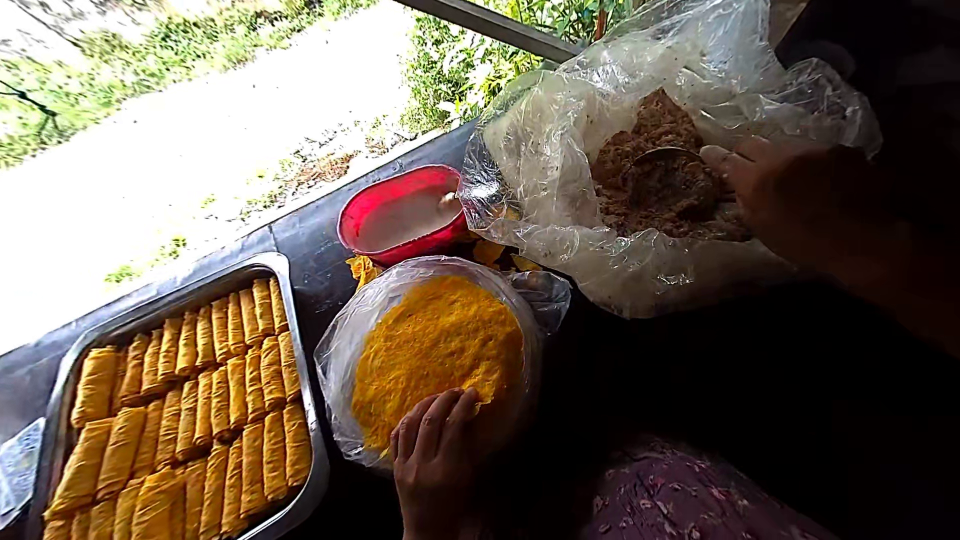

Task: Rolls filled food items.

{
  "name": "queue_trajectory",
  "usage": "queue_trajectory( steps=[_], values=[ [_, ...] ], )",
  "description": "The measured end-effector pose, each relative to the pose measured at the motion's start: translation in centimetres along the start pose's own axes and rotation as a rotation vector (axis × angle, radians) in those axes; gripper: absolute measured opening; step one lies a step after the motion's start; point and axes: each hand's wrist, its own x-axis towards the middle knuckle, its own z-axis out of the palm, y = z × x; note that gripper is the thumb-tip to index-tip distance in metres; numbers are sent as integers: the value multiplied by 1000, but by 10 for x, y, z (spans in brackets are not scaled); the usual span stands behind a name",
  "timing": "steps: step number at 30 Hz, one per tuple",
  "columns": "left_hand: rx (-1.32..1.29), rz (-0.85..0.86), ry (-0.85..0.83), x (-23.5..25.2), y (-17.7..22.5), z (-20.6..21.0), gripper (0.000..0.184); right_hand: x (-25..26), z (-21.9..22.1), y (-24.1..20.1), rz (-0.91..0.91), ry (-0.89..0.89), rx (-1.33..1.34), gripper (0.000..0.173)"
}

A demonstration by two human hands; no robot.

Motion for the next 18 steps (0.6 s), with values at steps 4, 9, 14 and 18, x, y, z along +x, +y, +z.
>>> queue_trajectory(
  steps=[4, 9, 14, 18],
  values=[
    [-10, -9, -5, -2, 1, 0, 21, -6, 5, -1, -36, 3, -29, 36],
    [-16, -20, 5, -1, 2, 2, 23, -11, 8, -2, -57, -8, -19, 34],
    [-20, -24, 14, -2, 3, 3, 23, -14, 9, -2, -50, -29, 10, 34],
    [-18, -28, 14, -2, 4, 3, 24, -18, 8, -1, -53, -32, 53, 34]
  ],
)
